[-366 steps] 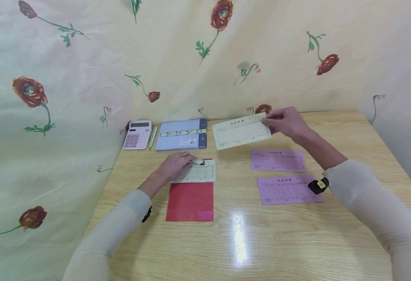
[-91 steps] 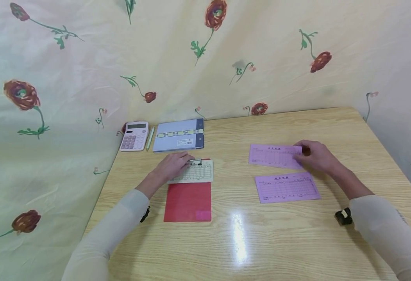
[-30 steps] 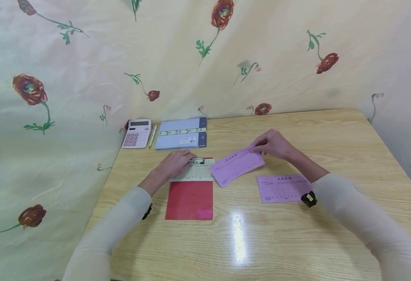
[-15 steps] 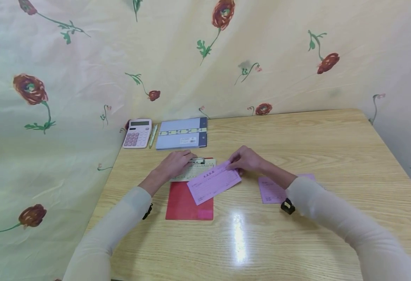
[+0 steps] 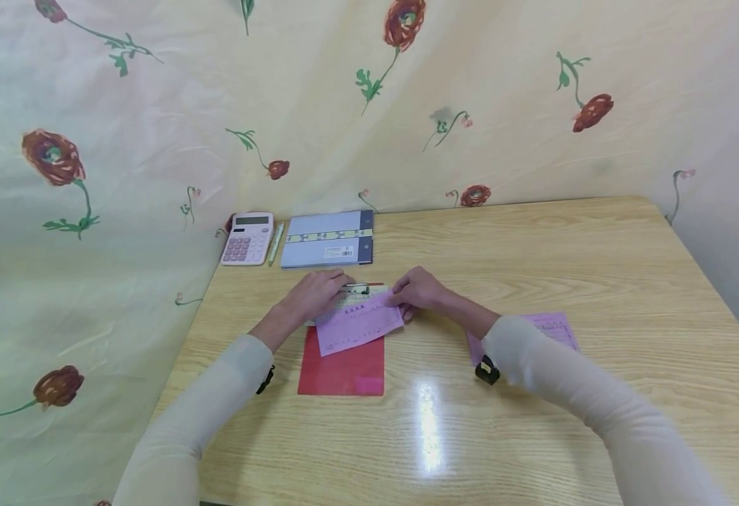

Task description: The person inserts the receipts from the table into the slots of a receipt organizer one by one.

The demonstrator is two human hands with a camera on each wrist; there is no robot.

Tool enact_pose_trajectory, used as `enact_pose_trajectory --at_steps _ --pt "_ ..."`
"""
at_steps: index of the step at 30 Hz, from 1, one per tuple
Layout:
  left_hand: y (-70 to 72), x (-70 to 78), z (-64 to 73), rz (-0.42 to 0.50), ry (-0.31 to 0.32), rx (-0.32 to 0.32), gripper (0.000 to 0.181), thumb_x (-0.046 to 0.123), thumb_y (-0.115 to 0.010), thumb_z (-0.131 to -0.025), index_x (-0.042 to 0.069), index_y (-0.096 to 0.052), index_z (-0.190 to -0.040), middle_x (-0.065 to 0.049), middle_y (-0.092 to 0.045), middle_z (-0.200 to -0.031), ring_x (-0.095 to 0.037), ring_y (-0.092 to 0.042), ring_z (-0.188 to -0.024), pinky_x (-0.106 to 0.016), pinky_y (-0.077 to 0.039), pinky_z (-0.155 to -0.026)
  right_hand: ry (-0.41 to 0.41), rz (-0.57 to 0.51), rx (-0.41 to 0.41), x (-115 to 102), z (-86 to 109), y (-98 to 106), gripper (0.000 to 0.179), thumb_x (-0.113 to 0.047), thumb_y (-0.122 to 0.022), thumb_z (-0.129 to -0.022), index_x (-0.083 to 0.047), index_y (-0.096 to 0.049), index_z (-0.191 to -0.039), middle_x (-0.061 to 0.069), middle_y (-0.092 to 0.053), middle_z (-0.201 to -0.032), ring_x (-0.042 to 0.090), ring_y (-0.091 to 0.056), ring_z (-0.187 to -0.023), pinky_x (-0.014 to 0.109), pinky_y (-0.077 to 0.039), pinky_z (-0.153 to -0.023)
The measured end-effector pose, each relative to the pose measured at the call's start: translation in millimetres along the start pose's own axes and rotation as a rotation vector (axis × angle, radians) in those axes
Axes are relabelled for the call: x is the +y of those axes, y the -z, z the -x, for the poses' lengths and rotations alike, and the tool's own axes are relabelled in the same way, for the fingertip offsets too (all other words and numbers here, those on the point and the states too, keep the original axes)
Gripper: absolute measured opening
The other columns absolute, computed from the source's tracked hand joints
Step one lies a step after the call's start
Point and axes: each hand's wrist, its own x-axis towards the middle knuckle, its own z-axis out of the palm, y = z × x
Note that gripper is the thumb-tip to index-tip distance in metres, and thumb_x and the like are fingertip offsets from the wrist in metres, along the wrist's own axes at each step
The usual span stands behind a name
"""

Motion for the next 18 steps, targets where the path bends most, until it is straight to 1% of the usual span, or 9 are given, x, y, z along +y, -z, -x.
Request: enact_pose_trajectory --at_steps 6,11,18 --pt "1.5 0.7 -0.4 0.003 0.002 -0.012 0.031 0.015 -0.069 -0.105 0.007 -0.071 -0.135 -0.008 -0.071 -0.126 -0.022 -0.071 -0.107 -0.038 -0.060 -0.094 -0.055 -0.081 0.011 -6 -2.4 -8 0.024 -0.002 -0.079 -0.095 0.012 -0.075 -0.113 0.018 -0.074 -0.075 0.014 -0.067 -0.051 0.032 -0.063 -0.058" --pt "0.6 0.2 -1.1 -0.007 -0.005 -0.006 0.031 0.015 -0.070 -0.105 0.007 -0.071 -0.135 -0.008 -0.071 -0.125 -0.023 -0.071 -0.107 -0.038 -0.060 -0.092 -0.094 -0.101 0.027 -9 -5.4 -13 0.024 -0.003 -0.079 -0.096 0.012 -0.075 -0.114 0.018 -0.075 -0.077 0.015 -0.068 -0.052 0.031 -0.063 -0.059" --pt "-0.4 0.6 -0.8 -0.035 -0.021 0.006 0.031 0.015 -0.069 -0.106 0.006 -0.070 -0.135 -0.009 -0.071 -0.125 -0.025 -0.072 -0.109 -0.037 -0.060 -0.093 -0.094 -0.126 0.030 -8 -7.8 -19 0.024 -0.002 -0.078 -0.096 0.013 -0.075 -0.114 0.018 -0.075 -0.076 0.015 -0.069 -0.054 0.031 -0.063 -0.059"
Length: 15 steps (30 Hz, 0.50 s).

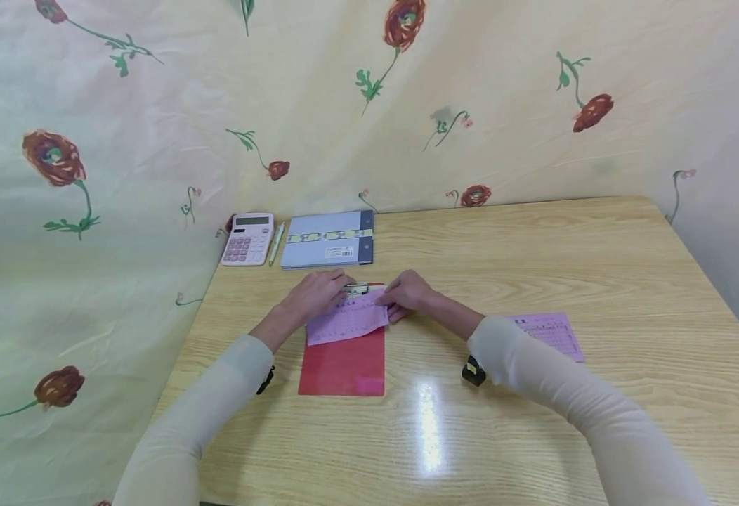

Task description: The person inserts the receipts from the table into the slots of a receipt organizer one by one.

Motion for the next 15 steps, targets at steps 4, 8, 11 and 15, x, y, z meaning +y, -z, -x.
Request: enact_pose_trajectory --at_steps 4,8,11,15 --pt "-1.3 0.6 -1.5 -0.043 -0.014 -0.005 0.030 0.015 -0.067 -0.107 0.005 -0.069 -0.135 -0.010 -0.071 -0.125 -0.025 -0.072 -0.110 -0.035 -0.060 -0.093 0.004 -0.029 0.014 1.2 1.2 -1.6 0.022 -0.001 -0.077 -0.096 0.015 -0.075 -0.112 0.019 -0.074 -0.075 0.016 -0.069 -0.054 0.031 -0.063 -0.060" --pt "-1.2 0.8 -1.6 -0.089 -0.034 -0.009 0.029 0.013 -0.065 -0.107 0.004 -0.069 -0.135 -0.010 -0.070 -0.122 -0.025 -0.072 -0.108 -0.033 -0.060 -0.091 0.011 -0.029 0.022 2.3 1.6 -3.6 0.021 -0.002 -0.076 -0.097 0.014 -0.075 -0.111 0.018 -0.073 -0.074 0.015 -0.069 -0.054 0.031 -0.063 -0.060" --pt "-0.4 1.3 -1.3 -0.109 -0.044 -0.012 0.029 0.012 -0.064 -0.108 0.003 -0.068 -0.135 -0.010 -0.070 -0.121 -0.024 -0.072 -0.106 -0.032 -0.061 -0.089 0.017 -0.028 0.025 2.4 2.1 -4.6 0.020 -0.002 -0.075 -0.098 0.014 -0.075 -0.110 0.017 -0.073 -0.073 0.015 -0.069 -0.054 0.031 -0.063 -0.060" --pt "0.1 2.2 -2.0 -0.135 -0.058 -0.009 0.029 0.011 -0.063 -0.108 0.003 -0.068 -0.135 -0.010 -0.070 -0.121 -0.024 -0.072 -0.106 -0.032 -0.061 -0.088 0.019 -0.042 0.028 2.4 3.1 -4.9 0.019 -0.001 -0.075 -0.097 0.015 -0.074 -0.109 0.016 -0.072 -0.071 0.015 -0.068 -0.053 0.031 -0.063 -0.059"
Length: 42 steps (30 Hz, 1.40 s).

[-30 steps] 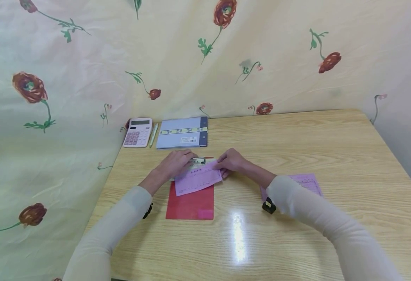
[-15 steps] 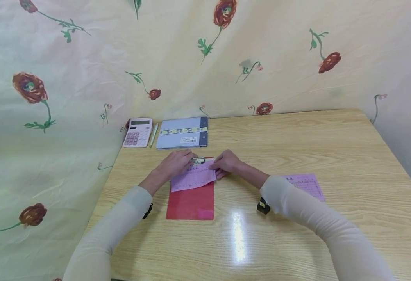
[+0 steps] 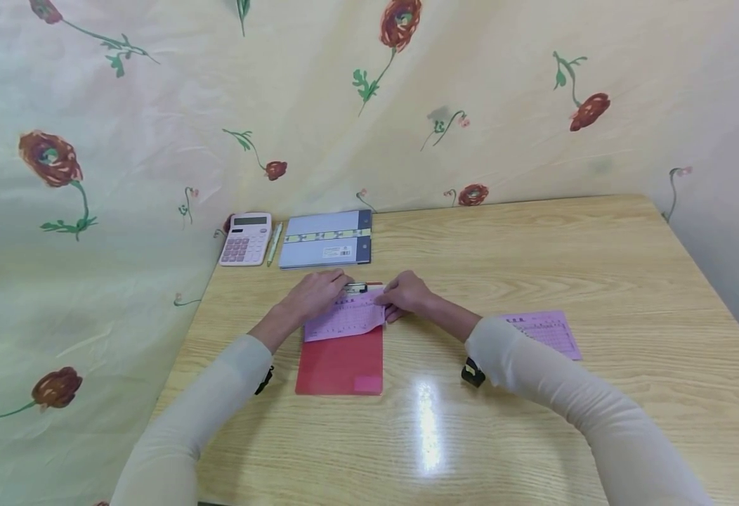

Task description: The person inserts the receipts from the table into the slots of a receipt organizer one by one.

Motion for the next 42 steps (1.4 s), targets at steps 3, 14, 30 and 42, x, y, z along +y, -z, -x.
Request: enact_pose_trajectory --at_steps 3,14,30,42 --pt "0.2 0.0 -0.7 -0.012 -0.003 0.000 0.029 0.011 -0.062 -0.109 0.003 -0.068 -0.135 -0.010 -0.070 -0.122 -0.024 -0.072 -0.108 -0.032 -0.061 -0.090 0.002 0.001 0.001 -0.3 0.3 0.2 0.019 -0.001 -0.075 -0.097 0.015 -0.074 -0.109 0.016 -0.072 -0.071 0.015 -0.068 -0.052 0.031 -0.063 -0.059" --pt "3.6 1.7 -0.2 0.000 0.003 0.001 0.030 0.004 -0.062 -0.107 0.002 -0.068 -0.136 -0.011 -0.069 -0.124 -0.026 -0.070 -0.113 -0.034 -0.060 -0.095 -0.010 0.018 -0.006 -1.1 -0.4 1.7 0.019 -0.004 -0.074 -0.100 0.013 -0.075 -0.107 0.018 -0.073 -0.075 0.016 -0.069 -0.054 0.032 -0.063 -0.060" --pt "3.6 3.5 0.0 0.029 0.042 -0.040 0.031 0.009 -0.058 -0.110 0.004 -0.066 -0.140 -0.010 -0.068 -0.129 -0.026 -0.068 -0.117 -0.038 -0.057 -0.101 0.008 0.048 -0.005 1.0 -1.8 0.8 0.020 -0.008 -0.069 -0.104 0.010 -0.073 -0.095 0.017 -0.071 -0.072 0.017 -0.069 -0.054 0.032 -0.062 -0.056" --pt "2.8 4.0 1.5 0.007 0.040 -0.050 0.032 0.009 -0.057 -0.111 0.005 -0.065 -0.142 -0.008 -0.067 -0.126 -0.020 -0.067 -0.110 -0.035 -0.058 -0.099 0.031 0.079 0.013 2.7 0.6 -2.8 0.025 -0.013 -0.067 -0.106 0.007 -0.071 -0.092 0.017 -0.071 -0.073 0.017 -0.069 -0.054 0.032 -0.062 -0.055"
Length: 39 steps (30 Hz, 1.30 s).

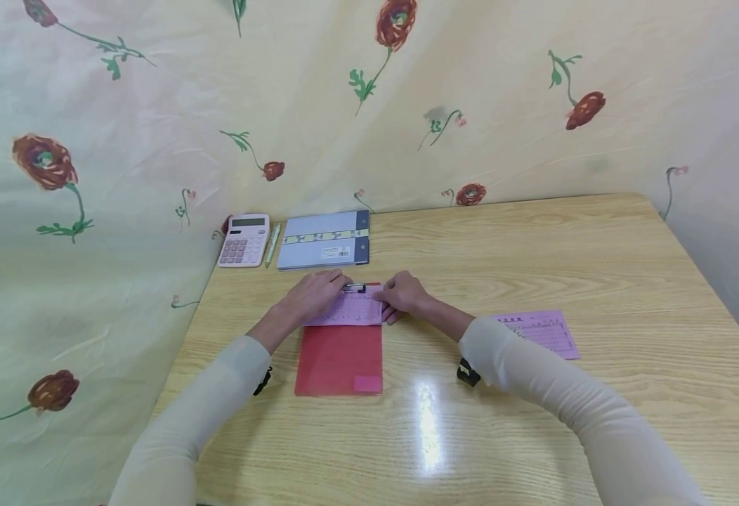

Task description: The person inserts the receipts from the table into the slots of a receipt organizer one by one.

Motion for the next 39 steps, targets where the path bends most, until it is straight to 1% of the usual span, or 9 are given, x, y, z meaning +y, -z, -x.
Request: enact_pose_trajectory --at_steps 11,17,23,33,39 --pt "-0.3 0.2 0.0 -0.003 0.002 -0.003 0.032 0.010 -0.056 -0.111 0.004 -0.065 -0.141 -0.009 -0.067 -0.125 -0.021 -0.067 -0.109 -0.035 -0.058 -0.098 -0.012 0.008 0.003 1.1 -2.6 -0.9 0.024 -0.014 -0.065 -0.108 0.008 -0.073 -0.101 0.017 -0.071 -0.074 0.016 -0.069 -0.054 0.031 -0.061 -0.055" --pt "-0.3 0.2 0.4 -0.006 -0.004 -0.001 0.032 0.012 -0.057 -0.111 0.004 -0.065 -0.140 -0.009 -0.067 -0.124 -0.021 -0.068 -0.108 -0.034 -0.058 -0.097 -0.006 0.001 -0.002 0.8 -2.1 -0.8 0.025 -0.014 -0.064 -0.108 0.007 -0.071 -0.097 0.017 -0.071 -0.074 0.017 -0.069 -0.053 0.031 -0.061 -0.055" --pt "-0.1 0.0 0.7 0.004 -0.008 0.003 0.031 0.013 -0.058 -0.110 0.003 -0.065 -0.139 -0.009 -0.067 -0.123 -0.021 -0.068 -0.106 -0.034 -0.059 -0.096 -0.004 0.012 -0.002 -0.1 -1.4 -0.9 0.024 -0.014 -0.064 -0.108 0.007 -0.072 -0.098 0.018 -0.071 -0.074 0.017 -0.069 -0.052 0.031 -0.061 -0.054" --pt "-0.4 -0.3 1.2 -0.001 -0.009 0.000 0.031 0.013 -0.059 -0.110 0.004 -0.065 -0.139 -0.008 -0.067 -0.123 -0.019 -0.068 -0.106 -0.033 -0.059 -0.096 0.011 0.044 0.031 -0.7 -2.2 -4.1 0.025 -0.013 -0.066 -0.106 0.007 -0.072 -0.092 0.018 -0.071 -0.070 0.016 -0.068 -0.050 0.031 -0.060 -0.052" --pt "-0.2 -0.5 0.9 0.020 0.000 -0.004 0.031 0.014 -0.060 -0.110 0.004 -0.065 -0.138 -0.008 -0.067 -0.123 -0.020 -0.068 -0.106 -0.033 -0.059 -0.095 0.020 0.054 0.040 -1.8 -0.4 -5.0 0.028 -0.013 -0.067 -0.106 0.007 -0.072 -0.087 0.018 -0.071 -0.069 0.017 -0.067 -0.049 0.031 -0.060 -0.052"
